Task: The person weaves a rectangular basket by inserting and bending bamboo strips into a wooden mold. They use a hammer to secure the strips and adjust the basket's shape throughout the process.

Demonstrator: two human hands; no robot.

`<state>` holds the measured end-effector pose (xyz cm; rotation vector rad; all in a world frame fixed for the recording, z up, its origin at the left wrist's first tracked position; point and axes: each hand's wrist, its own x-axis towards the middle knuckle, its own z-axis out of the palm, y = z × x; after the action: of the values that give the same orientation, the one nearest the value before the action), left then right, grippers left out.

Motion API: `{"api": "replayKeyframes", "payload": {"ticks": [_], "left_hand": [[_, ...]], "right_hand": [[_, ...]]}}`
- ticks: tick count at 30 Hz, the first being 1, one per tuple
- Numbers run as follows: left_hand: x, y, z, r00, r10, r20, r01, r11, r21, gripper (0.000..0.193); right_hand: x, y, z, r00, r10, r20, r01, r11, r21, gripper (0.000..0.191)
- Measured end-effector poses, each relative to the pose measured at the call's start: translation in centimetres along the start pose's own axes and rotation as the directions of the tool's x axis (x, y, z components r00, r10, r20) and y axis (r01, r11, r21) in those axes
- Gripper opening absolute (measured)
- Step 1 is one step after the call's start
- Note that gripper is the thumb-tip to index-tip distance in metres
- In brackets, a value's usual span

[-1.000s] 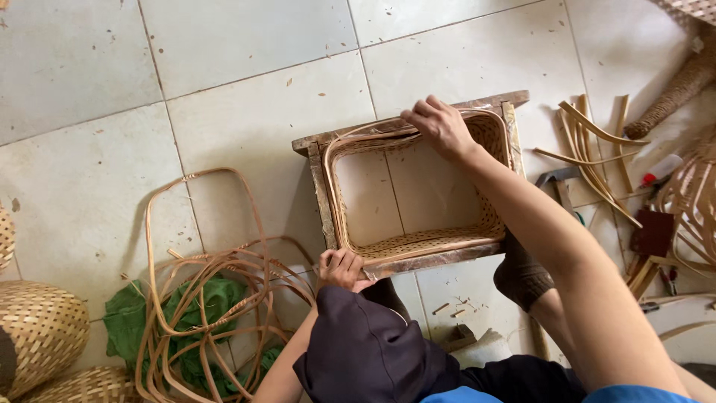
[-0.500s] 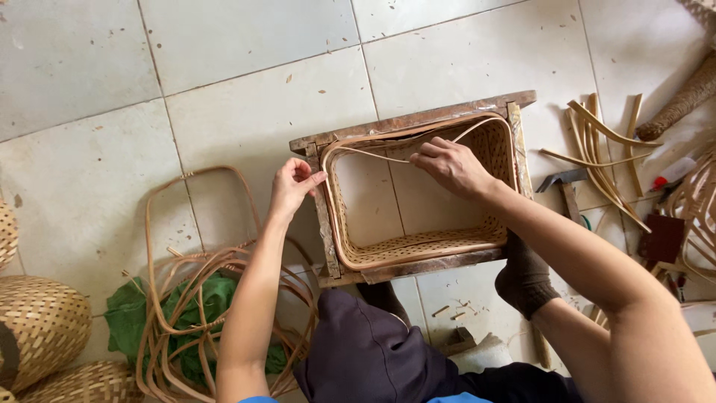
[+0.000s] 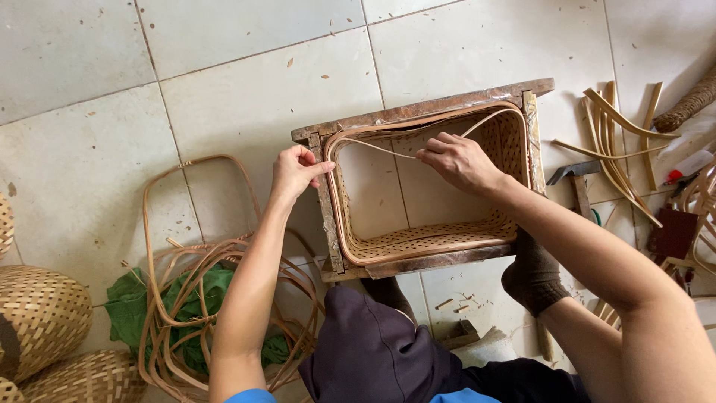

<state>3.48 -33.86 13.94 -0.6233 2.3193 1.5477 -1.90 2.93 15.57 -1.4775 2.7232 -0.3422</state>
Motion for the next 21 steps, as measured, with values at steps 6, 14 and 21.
{"api": "replayKeyframes", "payload": {"ticks": [6,14,21], "left_hand": [[0.0,1.3,0.4,0.995,-0.049,-0.087,0.049,0.999,0.004,0.044],[-0.6,3.6,8.2,0.538,0.841,-0.059,-0.687,0.477,0.548,0.022],[-0.5,3.5,20.0,0.537,0.836,0.112,-0.689,0.358,0.631,0.026]], "right_hand": [[0.2,-0.1,0.6,1.0,0.012,-0.004,-0.012,0.998,-0.054,0.025],[0.8,-0.4,-0.4,0.996,0.019,-0.092,-0.02,1.0,-0.003,0.026],[-4.3,2.3,-2.9,0.956,0.089,-0.279,-0.057,0.991,0.124,0.027]]}}
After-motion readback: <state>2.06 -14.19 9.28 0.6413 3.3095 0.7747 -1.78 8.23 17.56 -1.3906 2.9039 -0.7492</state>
